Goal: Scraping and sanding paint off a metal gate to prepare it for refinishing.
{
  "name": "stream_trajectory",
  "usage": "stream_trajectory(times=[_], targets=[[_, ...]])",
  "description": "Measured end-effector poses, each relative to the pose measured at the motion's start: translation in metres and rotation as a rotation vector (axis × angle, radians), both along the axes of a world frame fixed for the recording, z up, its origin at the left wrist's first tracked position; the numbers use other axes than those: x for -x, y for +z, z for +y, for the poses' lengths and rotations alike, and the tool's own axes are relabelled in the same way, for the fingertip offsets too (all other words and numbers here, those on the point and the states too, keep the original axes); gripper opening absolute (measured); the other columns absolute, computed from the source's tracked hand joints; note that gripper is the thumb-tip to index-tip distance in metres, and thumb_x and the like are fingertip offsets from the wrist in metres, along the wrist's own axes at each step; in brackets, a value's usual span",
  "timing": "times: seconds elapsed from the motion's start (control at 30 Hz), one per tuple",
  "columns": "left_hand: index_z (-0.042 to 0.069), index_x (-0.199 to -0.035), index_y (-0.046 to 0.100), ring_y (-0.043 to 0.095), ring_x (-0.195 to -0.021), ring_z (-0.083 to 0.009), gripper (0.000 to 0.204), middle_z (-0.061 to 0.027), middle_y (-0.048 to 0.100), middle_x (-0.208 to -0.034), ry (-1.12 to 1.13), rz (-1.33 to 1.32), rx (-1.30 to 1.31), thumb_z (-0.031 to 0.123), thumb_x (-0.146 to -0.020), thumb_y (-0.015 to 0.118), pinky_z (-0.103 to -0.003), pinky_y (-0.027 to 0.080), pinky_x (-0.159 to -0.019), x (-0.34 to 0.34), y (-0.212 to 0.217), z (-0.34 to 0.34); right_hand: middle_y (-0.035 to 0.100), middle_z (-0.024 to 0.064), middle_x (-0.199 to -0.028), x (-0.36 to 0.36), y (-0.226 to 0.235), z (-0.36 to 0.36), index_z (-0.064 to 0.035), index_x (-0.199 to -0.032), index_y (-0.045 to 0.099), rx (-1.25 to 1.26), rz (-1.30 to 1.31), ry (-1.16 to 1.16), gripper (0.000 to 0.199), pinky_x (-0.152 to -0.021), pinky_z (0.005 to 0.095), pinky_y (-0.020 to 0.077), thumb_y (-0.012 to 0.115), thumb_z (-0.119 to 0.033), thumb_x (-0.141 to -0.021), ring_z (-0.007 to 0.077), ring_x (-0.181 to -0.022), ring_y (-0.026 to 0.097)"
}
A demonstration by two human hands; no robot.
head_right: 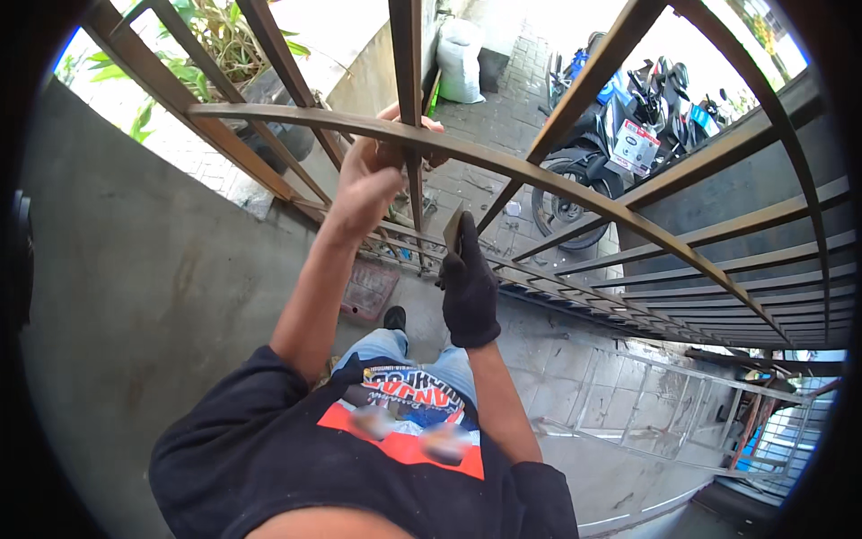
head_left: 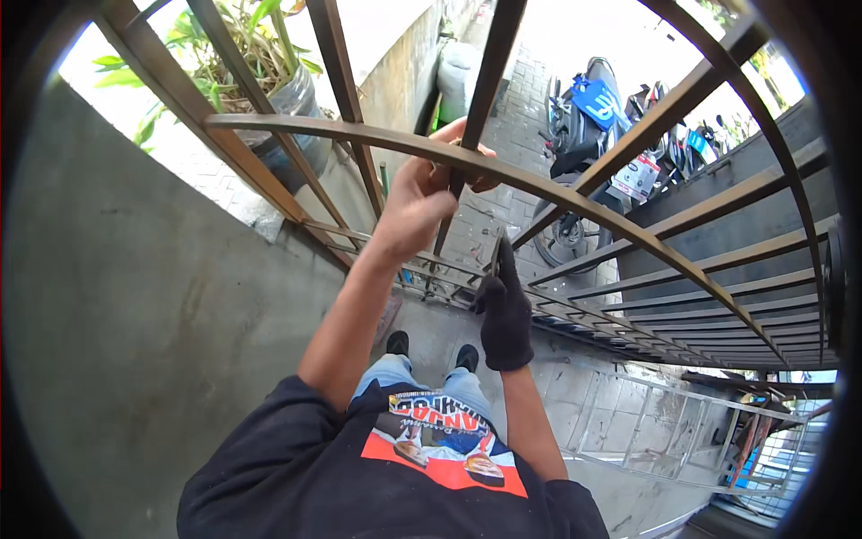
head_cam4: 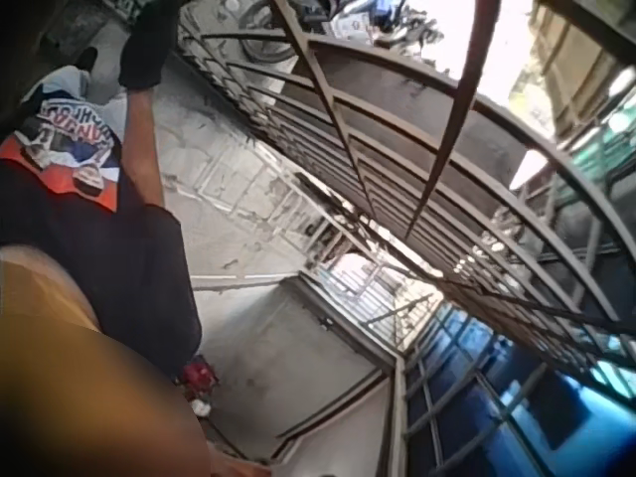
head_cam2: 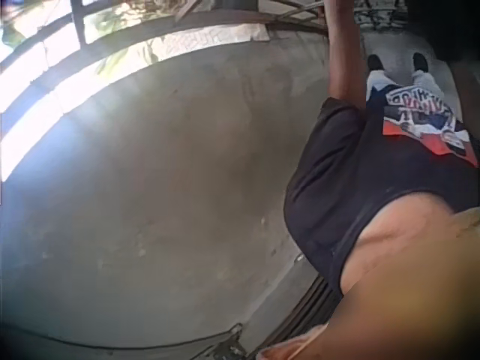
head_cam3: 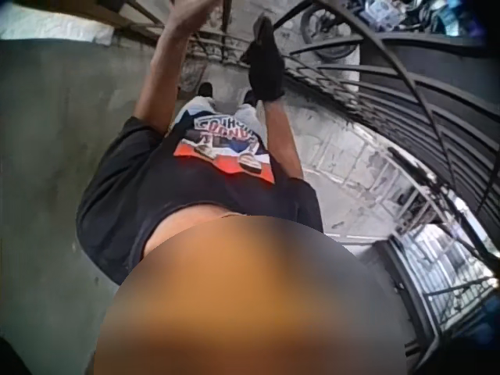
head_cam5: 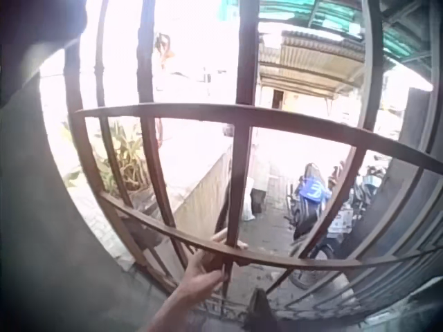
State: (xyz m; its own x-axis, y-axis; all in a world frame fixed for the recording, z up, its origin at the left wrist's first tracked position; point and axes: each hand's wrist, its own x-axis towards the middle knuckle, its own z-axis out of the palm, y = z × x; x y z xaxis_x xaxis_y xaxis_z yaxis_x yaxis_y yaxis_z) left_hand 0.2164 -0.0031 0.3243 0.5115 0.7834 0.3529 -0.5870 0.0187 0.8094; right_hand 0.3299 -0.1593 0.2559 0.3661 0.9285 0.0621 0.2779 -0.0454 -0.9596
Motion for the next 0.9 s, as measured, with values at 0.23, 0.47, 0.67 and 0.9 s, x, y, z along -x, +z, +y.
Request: stream_trajectory(times=[0.23,0.47,0.67,0.9], targets=[[-0.002,-0.132,0.046,0.047,-0.124,-0.018,0.065,-0.0116,0.055,-0.127,-0.183,0.431,-0.047,-0.002,-0.067,0.044,-0.032,0.03,-0.108,-0.002,-0.054,-0.008,0.062,0.0208,-0.111,-0.009,-0.023,0.011,-0.0061,-0.141,0.04,-0.109,-0.355,-0.041,0.053,-0.083,0.0406,0.0475,0.04,-0.039,-0.1,0.036,-0.097,0.062],[-0.008,-0.128,0.048,0.05,-0.118,-0.0209,0.056,-0.0131,0.056,-0.127,-0.4,-0.089,0.19,0.031,-0.091,0.034,-0.032,0.033,-0.103,0.001,-0.028,0.02,0.061,0.023,-0.107,0.015,0.048,0.041,-0.0069,-0.144,0.034,-0.18,-0.505,-0.217,0.065,-0.074,0.0392,0.0509,0.064,-0.018,-0.088,0.0369,-0.092,0.063],[-0.004,-0.13,0.051,0.051,-0.116,-0.0192,0.063,-0.011,0.058,-0.123,-0.351,0.192,0.155,0.041,-0.097,0.019,-0.033,0.031,-0.105,-0.009,-0.067,0.016,0.064,0.0259,-0.096,0.032,-0.001,0.041,-0.0094,-0.148,0.025,-0.22,-0.627,-0.374,0.071,-0.063,0.0444,0.0492,0.062,-0.014,-0.088,0.0418,-0.079,0.064],[-0.007,-0.127,0.053,0.053,-0.114,-0.021,0.098,-0.0136,0.061,-0.122,-0.503,0.034,0.18,0.072,-0.09,0.008,-0.035,0.031,-0.105,-0.011,-0.039,0.036,0.065,0.0259,-0.089,0.054,0.052,0.059,-0.0108,-0.148,0.026,-0.107,-0.54,-0.423,0.07,-0.061,0.0426,0.0503,0.06,-0.01,-0.087,0.0413,-0.073,0.065]])
